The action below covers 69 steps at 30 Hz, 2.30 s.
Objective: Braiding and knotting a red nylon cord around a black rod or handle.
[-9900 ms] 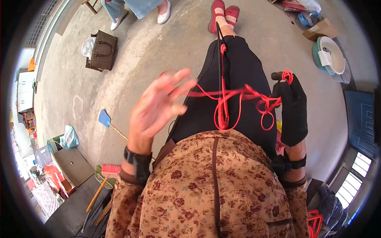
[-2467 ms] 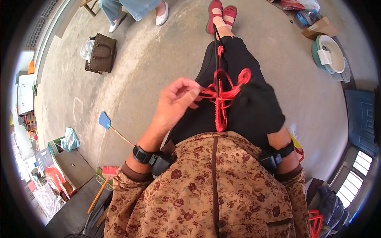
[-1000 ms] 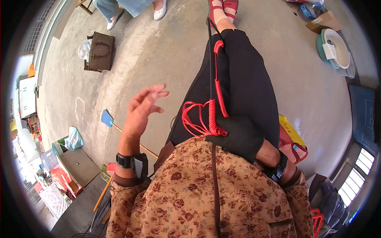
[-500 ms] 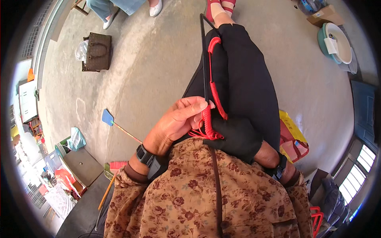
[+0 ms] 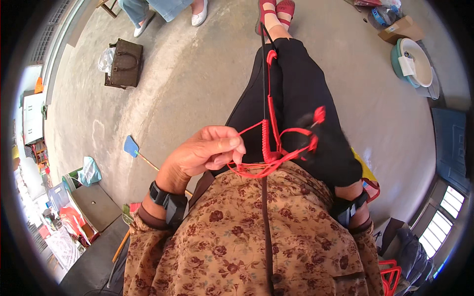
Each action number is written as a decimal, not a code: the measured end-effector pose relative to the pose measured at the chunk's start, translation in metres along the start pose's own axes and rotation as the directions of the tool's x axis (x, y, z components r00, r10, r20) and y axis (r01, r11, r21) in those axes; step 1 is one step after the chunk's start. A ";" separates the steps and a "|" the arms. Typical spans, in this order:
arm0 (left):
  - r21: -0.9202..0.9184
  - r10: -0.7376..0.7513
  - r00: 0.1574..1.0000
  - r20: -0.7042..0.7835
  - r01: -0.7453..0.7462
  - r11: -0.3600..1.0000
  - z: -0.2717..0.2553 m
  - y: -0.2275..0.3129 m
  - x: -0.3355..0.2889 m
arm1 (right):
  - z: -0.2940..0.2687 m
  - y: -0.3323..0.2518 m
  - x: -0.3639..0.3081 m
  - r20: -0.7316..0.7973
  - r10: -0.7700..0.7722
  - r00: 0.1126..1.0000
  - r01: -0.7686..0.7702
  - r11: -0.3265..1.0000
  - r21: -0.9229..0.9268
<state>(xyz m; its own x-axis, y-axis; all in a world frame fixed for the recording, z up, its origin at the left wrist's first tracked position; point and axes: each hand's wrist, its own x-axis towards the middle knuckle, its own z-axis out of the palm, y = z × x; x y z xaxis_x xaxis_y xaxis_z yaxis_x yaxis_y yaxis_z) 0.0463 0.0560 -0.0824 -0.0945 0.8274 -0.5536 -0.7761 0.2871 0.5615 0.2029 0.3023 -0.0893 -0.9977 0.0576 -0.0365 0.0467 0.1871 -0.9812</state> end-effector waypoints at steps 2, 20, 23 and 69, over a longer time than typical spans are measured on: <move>-0.142 0.129 0.991 0.014 -0.126 0.982 -0.005 -0.009 -0.008 | -0.021 0.008 -0.011 -0.149 0.536 0.831 -0.159 0.484 0.860; -0.170 0.608 0.773 -0.182 -0.634 0.754 0.015 -0.005 0.035 | -0.044 -0.011 -0.007 -0.453 0.088 0.887 -0.219 0.944 -0.247; -0.092 0.409 0.897 -0.168 -0.427 0.900 0.014 -0.020 0.053 | -0.011 -0.009 0.014 -0.431 0.174 0.886 -0.325 0.895 -0.306; 0.679 0.576 0.742 -0.341 -0.229 0.697 0.041 -0.010 0.045 | -0.012 -0.121 -0.009 0.102 0.430 0.897 -0.342 0.530 0.776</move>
<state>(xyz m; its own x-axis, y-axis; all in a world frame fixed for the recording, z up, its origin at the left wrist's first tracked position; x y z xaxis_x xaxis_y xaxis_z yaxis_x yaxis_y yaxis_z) 0.0755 0.1097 -0.0881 -0.7304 0.6149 -0.2973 -0.0958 0.3387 0.9360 0.2065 0.2911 0.0316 -0.8802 0.0324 -0.4734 0.3269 -0.6817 -0.6545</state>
